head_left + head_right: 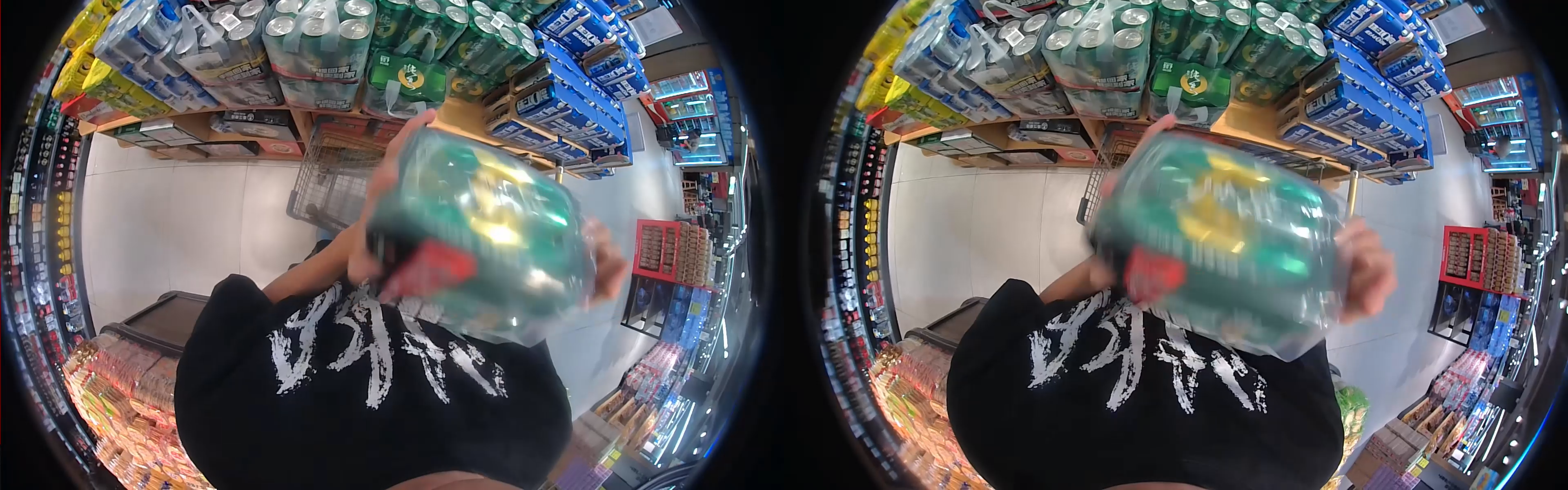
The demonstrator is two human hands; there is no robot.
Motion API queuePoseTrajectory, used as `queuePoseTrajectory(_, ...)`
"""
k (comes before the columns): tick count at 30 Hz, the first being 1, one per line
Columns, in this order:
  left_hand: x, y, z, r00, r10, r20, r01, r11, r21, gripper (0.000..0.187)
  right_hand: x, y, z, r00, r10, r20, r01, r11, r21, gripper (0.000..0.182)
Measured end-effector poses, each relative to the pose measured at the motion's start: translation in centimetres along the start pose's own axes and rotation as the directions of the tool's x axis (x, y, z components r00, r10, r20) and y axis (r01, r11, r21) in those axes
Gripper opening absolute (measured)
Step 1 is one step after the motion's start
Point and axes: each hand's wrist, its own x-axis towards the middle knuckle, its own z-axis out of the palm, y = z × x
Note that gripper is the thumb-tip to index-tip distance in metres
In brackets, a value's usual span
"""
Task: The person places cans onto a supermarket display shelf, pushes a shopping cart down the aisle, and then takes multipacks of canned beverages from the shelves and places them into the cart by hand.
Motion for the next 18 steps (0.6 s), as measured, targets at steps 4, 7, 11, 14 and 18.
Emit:
queuePoseTrajectory(4,-1.8,-1.6,-2.8,0.94,-0.342,-0.007,0.303,0.843,-0.445,0.076,-0.5,0.9,3.0,0.942,0.257,0.216,-0.224,0.96,-0.167,0.048)
queuePoseTrajectory(7,-1.5,-1.0,-4.4,0.896,-0.418,-0.151,0.423,0.906,0.002,0.058,-0.2,1.8,4.4,0.833,0.499,0.242,-0.266,0.742,-0.615,0.045)
queuePoseTrajectory(11,-2.9,-2.2,-6.8,0.849,-0.519,-0.1,0.486,0.841,-0.238,0.06,-1.6,6.4,5.2,0.708,0.659,0.254,-0.38,0.658,-0.65,0.046)
queuePoseTrajectory(14,-5.4,-3.0,-9.1,0.832,-0.54,-0.128,0.445,0.787,-0.428,0.062,-3.7,8.5,5.4,0.633,0.709,0.313,-0.355,0.624,-0.696,0.046)
queuePoseTrajectory(18,-8.4,-3.5,-14.4,0.841,-0.499,-0.209,0.31,0.761,-0.569,0.073,-8.8,12.1,4.8,0.51,0.758,0.406,-0.365,0.619,-0.696,0.045)
